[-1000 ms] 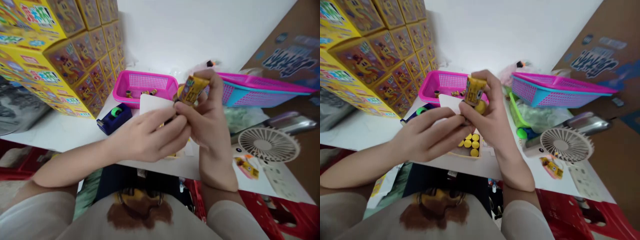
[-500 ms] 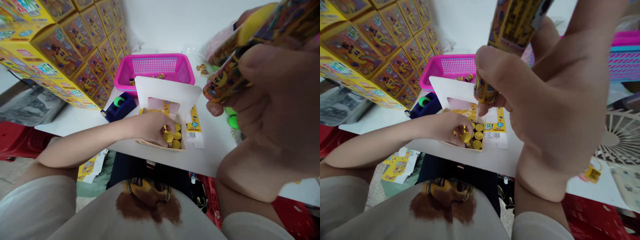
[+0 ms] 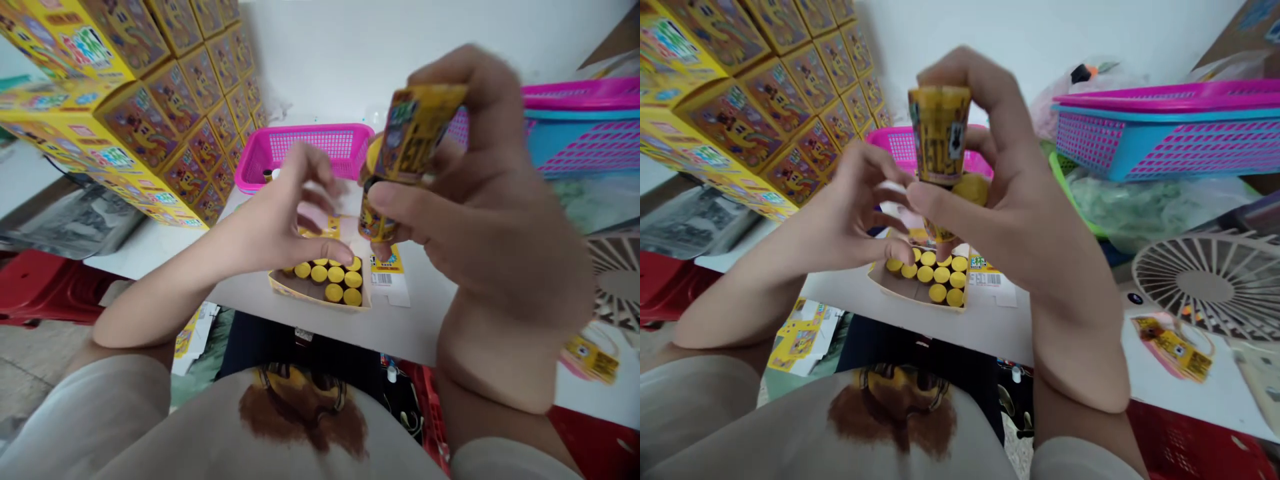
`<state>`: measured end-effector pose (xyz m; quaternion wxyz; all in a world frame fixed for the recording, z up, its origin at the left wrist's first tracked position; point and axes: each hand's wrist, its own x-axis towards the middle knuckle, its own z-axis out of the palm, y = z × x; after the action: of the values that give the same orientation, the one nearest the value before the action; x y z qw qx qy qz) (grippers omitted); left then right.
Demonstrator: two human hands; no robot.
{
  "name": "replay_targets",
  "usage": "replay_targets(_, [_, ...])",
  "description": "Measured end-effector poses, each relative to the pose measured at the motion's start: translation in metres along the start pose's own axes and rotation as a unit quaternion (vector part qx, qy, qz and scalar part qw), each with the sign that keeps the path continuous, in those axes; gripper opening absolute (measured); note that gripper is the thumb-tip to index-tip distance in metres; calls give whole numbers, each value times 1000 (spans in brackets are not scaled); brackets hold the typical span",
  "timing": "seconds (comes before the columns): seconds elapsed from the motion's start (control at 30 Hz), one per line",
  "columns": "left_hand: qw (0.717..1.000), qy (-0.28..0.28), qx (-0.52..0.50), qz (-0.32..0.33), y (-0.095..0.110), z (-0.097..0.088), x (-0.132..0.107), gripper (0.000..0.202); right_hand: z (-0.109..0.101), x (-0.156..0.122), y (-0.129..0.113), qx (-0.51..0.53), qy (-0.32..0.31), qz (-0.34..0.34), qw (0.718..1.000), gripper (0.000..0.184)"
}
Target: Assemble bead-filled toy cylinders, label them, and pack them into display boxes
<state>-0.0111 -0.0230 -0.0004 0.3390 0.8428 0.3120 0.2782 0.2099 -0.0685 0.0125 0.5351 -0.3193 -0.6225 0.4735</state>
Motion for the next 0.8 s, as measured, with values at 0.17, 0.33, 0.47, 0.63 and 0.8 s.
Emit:
replay_targets(0.17, [989, 126, -12, 77, 6, 16, -16, 70, 17, 5, 22, 0, -75, 0, 997, 47])
replay_targets(0.33, [984, 165, -60, 38, -17, 28, -26, 62, 34, 7, 36, 42, -64, 36, 996, 48])
replay_targets(0.47, [981, 184, -60, 32, -26, 17, -45, 49, 36, 11, 41, 92, -65, 64, 992, 51])
replay_targets(0.63, [989, 133, 63, 8, -17, -1, -62, 46, 25, 14, 34, 97, -52, 59, 992, 53])
replay_targets(0.8, [973, -130, 158, -109, -6, 6, -40, 53, 5, 5, 15, 23, 25, 39, 999, 49])
